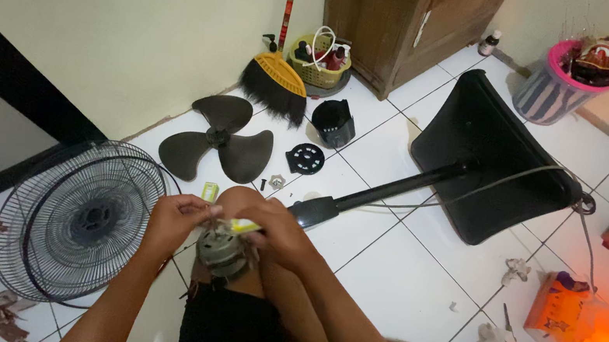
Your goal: The person sits on the floor servicing a pedestal fan. They apply oil from a bottle to the fan motor, use a screwdriver to tighten screws on the motor housing, wipe the motor with a tissue, and handle the fan base and rear cover while reassembling the fan.
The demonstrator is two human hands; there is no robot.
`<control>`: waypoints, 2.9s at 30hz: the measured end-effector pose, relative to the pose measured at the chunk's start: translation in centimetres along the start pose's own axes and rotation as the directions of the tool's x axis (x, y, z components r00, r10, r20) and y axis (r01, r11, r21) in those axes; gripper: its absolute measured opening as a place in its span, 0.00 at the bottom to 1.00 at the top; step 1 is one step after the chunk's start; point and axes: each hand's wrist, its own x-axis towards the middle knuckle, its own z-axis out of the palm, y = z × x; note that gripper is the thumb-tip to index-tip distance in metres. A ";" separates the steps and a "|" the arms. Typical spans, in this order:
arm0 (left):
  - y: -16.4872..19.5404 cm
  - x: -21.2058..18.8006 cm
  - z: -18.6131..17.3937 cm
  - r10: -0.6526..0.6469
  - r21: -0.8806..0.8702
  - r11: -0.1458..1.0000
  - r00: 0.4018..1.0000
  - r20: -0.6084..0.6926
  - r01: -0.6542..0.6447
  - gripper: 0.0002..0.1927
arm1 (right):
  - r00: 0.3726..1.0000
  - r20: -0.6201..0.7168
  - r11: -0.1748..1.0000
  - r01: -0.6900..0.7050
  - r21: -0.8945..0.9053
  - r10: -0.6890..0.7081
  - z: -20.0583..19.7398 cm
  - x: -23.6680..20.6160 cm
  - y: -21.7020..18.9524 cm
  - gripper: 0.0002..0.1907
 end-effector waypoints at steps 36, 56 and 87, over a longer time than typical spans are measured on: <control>-2.5 -1.8 -1.2 0.139 0.205 0.928 0.800 0.583 -0.310 0.13 | 0.908 -0.043 0.399 -0.141 0.906 0.417 6.7 -12.2 5.7 0.20; -3.4 -2.6 -1.5 0.404 0.009 0.881 0.763 0.505 -0.472 0.08 | 0.793 -0.204 0.788 -0.467 0.402 0.574 2.6 -15.4 11.6 0.22; -2.8 -3.0 -3.9 0.355 0.143 0.869 0.799 0.484 -0.473 0.11 | 0.851 -0.313 0.365 0.156 0.918 0.423 9.1 -6.1 3.0 0.31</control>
